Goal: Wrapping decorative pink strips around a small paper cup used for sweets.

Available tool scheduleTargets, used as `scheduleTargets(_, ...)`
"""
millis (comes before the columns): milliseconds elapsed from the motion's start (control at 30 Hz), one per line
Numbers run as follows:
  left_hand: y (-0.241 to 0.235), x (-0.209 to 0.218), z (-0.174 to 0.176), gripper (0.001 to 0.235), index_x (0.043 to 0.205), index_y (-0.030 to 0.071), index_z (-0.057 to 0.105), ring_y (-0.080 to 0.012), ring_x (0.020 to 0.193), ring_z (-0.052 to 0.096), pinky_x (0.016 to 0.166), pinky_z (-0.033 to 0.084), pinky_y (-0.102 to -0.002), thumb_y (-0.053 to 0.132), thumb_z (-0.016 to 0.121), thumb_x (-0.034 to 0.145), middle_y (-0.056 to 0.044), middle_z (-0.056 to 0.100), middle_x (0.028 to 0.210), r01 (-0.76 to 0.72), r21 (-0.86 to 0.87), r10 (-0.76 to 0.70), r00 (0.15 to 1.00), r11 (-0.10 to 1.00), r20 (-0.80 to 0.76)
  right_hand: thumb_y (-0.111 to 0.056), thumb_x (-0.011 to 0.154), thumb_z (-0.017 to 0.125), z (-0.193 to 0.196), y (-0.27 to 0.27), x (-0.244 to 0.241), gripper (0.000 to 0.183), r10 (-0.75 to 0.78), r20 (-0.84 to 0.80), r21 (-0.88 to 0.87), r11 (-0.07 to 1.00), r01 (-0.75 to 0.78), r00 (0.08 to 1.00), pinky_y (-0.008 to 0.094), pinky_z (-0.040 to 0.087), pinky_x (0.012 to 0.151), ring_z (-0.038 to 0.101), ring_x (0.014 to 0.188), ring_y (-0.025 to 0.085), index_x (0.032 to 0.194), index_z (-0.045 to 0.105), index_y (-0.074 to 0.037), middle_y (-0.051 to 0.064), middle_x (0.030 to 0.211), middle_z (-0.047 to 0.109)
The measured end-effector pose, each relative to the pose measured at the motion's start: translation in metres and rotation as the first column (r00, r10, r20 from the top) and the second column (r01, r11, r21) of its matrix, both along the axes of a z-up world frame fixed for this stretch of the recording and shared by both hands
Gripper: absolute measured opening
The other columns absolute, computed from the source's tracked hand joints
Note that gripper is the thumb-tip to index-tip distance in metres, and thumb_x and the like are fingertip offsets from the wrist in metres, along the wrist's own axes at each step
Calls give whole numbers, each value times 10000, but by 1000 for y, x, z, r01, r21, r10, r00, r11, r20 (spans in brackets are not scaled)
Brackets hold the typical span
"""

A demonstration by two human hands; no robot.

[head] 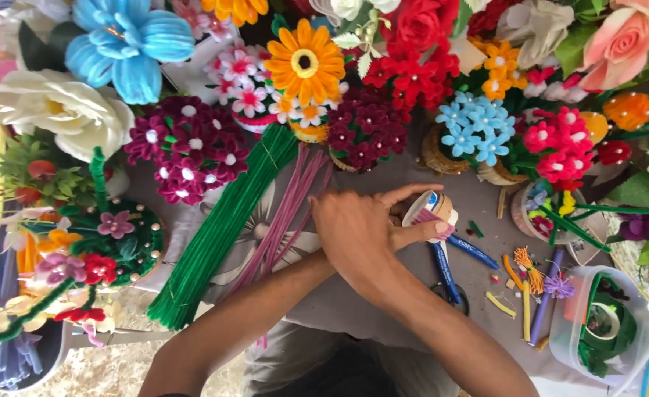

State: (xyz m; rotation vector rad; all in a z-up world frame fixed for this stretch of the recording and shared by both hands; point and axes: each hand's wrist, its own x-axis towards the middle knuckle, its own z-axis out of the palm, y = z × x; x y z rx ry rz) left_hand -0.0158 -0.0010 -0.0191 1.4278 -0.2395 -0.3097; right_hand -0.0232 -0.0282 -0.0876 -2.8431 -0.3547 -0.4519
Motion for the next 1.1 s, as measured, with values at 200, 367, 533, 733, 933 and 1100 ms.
scheduleTargets(200,-15,5,-32,626,1328,160,689,-145,716,665,530,559,-204,391,887,781,-75,693,929,-42,-249,43,999,968,-1,54,758,691,-72,-6,47,277,26,-297,-111,992,-62,954,400,410,389,610,443,278,514,606,-47,129,459,558)
scheduleTargets(367,-20,3,-31,601,1284,170,710,-150,715,649,538,541,-244,401,873,755,-82,680,924,-61,-225,55,998,972,-35,-195,842,675,66,16,25,318,93,-409,133,990,-41,908,399,440,394,619,453,296,565,608,-54,141,461,582)
scheduleTargets(533,-7,1,-16,600,1303,117,695,-150,698,631,531,516,-240,390,847,791,-92,672,894,-41,-212,42,999,976,3,-257,886,654,89,18,7,300,61,-312,260,965,23,948,456,453,411,636,473,384,668,602,-57,155,495,610)
scheduleTargets(733,-14,2,-24,561,1287,150,708,-115,658,603,504,507,-217,361,863,791,-55,672,870,-56,-255,64,998,965,22,-322,909,637,98,16,-14,315,-15,-151,348,935,68,988,472,457,435,634,478,397,710,637,-78,133,493,624)
scheduleTargets(933,-17,8,-29,485,1250,154,704,-85,709,575,538,488,-223,273,809,792,-24,679,899,-41,-215,47,999,976,24,-183,904,700,122,25,-8,206,-6,71,545,837,-34,997,395,515,518,659,491,361,787,696,-14,159,544,665)
scheduleTargets(1100,-2,11,-28,398,1199,135,693,-56,767,543,578,452,-239,189,721,806,15,671,915,-1,-148,4,1000,989,24,-112,875,775,150,16,2,83,-4,186,768,624,-143,983,220,585,663,766,627,111,805,743,-141,-24,662,774)
